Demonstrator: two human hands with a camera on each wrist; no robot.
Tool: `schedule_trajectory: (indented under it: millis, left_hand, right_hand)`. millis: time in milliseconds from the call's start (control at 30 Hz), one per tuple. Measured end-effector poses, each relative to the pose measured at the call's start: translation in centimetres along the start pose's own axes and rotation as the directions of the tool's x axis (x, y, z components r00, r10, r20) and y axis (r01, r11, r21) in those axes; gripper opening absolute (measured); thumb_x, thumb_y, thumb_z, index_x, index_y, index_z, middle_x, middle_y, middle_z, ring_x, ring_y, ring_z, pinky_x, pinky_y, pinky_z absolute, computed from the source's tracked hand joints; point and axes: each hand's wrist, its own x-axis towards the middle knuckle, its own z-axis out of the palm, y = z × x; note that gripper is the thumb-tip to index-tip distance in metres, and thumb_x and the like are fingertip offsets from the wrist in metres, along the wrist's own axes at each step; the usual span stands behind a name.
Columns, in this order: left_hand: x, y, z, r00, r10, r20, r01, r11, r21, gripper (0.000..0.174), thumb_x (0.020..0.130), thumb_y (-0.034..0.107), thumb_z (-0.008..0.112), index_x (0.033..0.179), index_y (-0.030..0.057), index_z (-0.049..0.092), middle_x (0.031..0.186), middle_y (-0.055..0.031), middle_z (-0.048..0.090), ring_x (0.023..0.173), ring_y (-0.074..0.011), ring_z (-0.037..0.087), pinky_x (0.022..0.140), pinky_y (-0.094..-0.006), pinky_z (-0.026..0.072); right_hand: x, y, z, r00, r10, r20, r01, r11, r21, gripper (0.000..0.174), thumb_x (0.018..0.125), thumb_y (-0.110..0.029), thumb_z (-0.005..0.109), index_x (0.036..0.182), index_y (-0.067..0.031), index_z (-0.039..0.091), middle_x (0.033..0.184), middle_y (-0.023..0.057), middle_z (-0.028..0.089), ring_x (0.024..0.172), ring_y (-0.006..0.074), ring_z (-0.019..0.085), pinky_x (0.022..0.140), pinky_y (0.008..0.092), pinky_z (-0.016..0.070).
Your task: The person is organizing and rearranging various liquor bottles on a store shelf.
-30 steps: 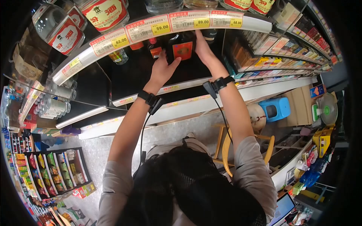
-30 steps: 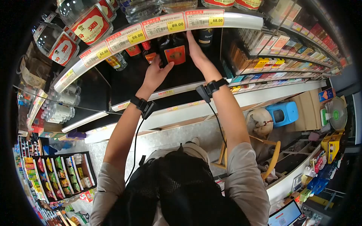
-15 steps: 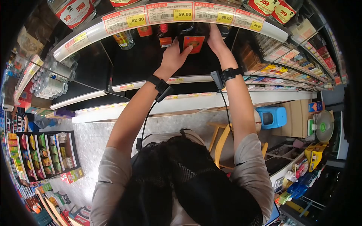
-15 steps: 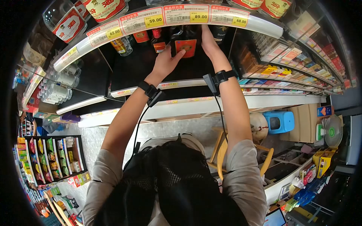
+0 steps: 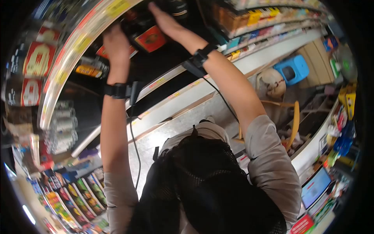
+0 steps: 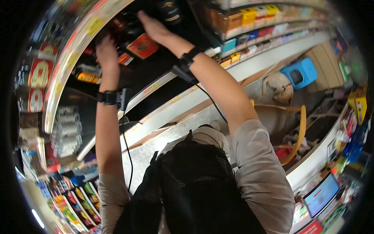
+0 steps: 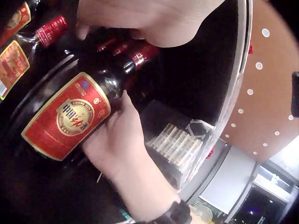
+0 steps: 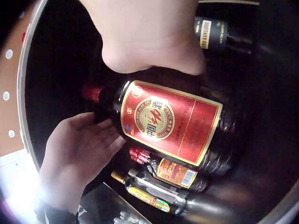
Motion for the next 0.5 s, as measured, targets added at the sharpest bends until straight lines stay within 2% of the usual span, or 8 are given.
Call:
schedule_trajectory:
  millis: [33,67,100,167,233,267,367,500]
  left_hand:
    - [1.5,-0.8,-1.2,0.869,0.429,0.248,-0.491,0.680,0.545,0.027,0.097,0.021,0.052,0.111,0.0025,0.066,0.093,-0.0050,0.064,0.072,-0.0177,0.058,0.071,-0.0305,0.0482]
    - [2.8,-3.2,-1.2,0.975,0.145,0.171,-0.197,0.917,0.346,0.034,0.099,0.030,0.050,0.119,0.0061,0.065,0.106,-0.0073,0.066,0.080,-0.0194,0.059,0.075,-0.0321,0.0483]
    - [3.8,-4.5,-1.3,0.967,0.125,0.222,-0.173,0.961,0.214,0.045,0.101,0.041,0.046,0.132,0.0094,0.057,0.123,-0.0103,0.063,0.099,-0.0219,0.060,0.086,-0.0356,0.0475]
    - [2.9,0.2,-1.2,0.868,-0.432,0.243,0.455,0.889,-0.044,0.053,0.102,0.045,0.044,0.142,0.0110,0.045,0.134,-0.0121,0.056,0.118,-0.0249,0.055,0.097,-0.0384,0.0435]
    - [2.7,2.1,-0.8,0.842,-0.467,0.270,0.530,0.809,-0.254,0.043,0.102,0.041,0.047,0.124,0.0060,0.055,0.114,-0.0062,0.061,0.098,-0.0160,0.060,0.079,-0.0322,0.0491]
    - [2.8,2.8,0.3,0.840,-0.516,0.169,0.543,0.793,-0.275,0.035,0.103,0.045,0.042,0.102,0.0139,0.058,0.081,0.0012,0.055,0.061,-0.0092,0.049,0.051,-0.0248,0.0382]
    - [3.5,1.4,-0.7,0.842,-0.404,0.357,0.499,0.835,-0.231,0.037,0.104,0.046,0.040,0.078,0.0206,0.047,0.060,0.0073,0.038,0.046,-0.0069,0.031,0.041,-0.0253,0.0218]
    - [3.1,1.9,-0.2,0.839,-0.489,0.239,0.525,0.843,-0.115,0.038,0.104,0.041,0.040,0.071,0.0229,0.039,0.057,0.0085,0.035,0.046,-0.0074,0.029,0.042,-0.0264,0.0205]
  right_hand:
    - [-1.2,-2.3,-0.1,0.999,0.043,-0.029,-0.044,0.999,-0.027,0.074,0.105,-0.056,0.019,0.148,0.0016,0.037,0.154,0.0213,0.037,0.146,0.0325,0.030,0.120,0.0350,0.0222]
    - [-1.6,-3.0,-0.1,0.997,0.051,-0.058,-0.053,0.998,-0.039,0.074,0.105,-0.056,0.018,0.147,0.0007,0.040,0.153,0.0224,0.039,0.145,0.0337,0.032,0.119,0.0347,0.0238]
    - [-1.8,-3.7,-0.2,0.995,0.077,-0.059,-0.079,0.996,-0.036,0.077,0.104,-0.058,0.017,0.145,0.0012,0.044,0.151,0.0240,0.041,0.143,0.0345,0.036,0.118,0.0353,0.0261]
    - [-1.6,-4.1,-0.5,0.980,0.196,-0.042,-0.196,0.981,0.000,0.081,0.102,-0.062,0.016,0.142,0.0000,0.048,0.149,0.0256,0.043,0.141,0.0358,0.038,0.116,0.0362,0.0279]
    - [-1.6,-4.7,-0.6,0.961,0.275,-0.037,-0.274,0.961,0.023,0.082,0.100,-0.064,0.015,0.142,-0.0023,0.049,0.149,0.0263,0.043,0.141,0.0363,0.038,0.115,0.0374,0.0275]
    - [-2.0,-4.8,-0.7,0.960,0.278,-0.034,-0.276,0.960,0.047,0.082,0.100,-0.065,0.016,0.144,-0.0038,0.048,0.150,0.0260,0.042,0.143,0.0362,0.035,0.116,0.0382,0.0255]
    - [-1.8,-4.3,-0.8,0.963,0.268,-0.018,-0.267,0.962,0.060,0.081,0.100,-0.065,0.015,0.145,-0.0048,0.047,0.151,0.0252,0.041,0.144,0.0357,0.034,0.117,0.0387,0.0240]
    - [-0.7,-2.7,-0.9,0.968,0.251,0.021,-0.252,0.963,0.092,0.090,0.098,-0.067,0.017,0.143,0.0063,0.043,0.151,0.0284,0.039,0.144,0.0372,0.033,0.118,0.0386,0.0236]
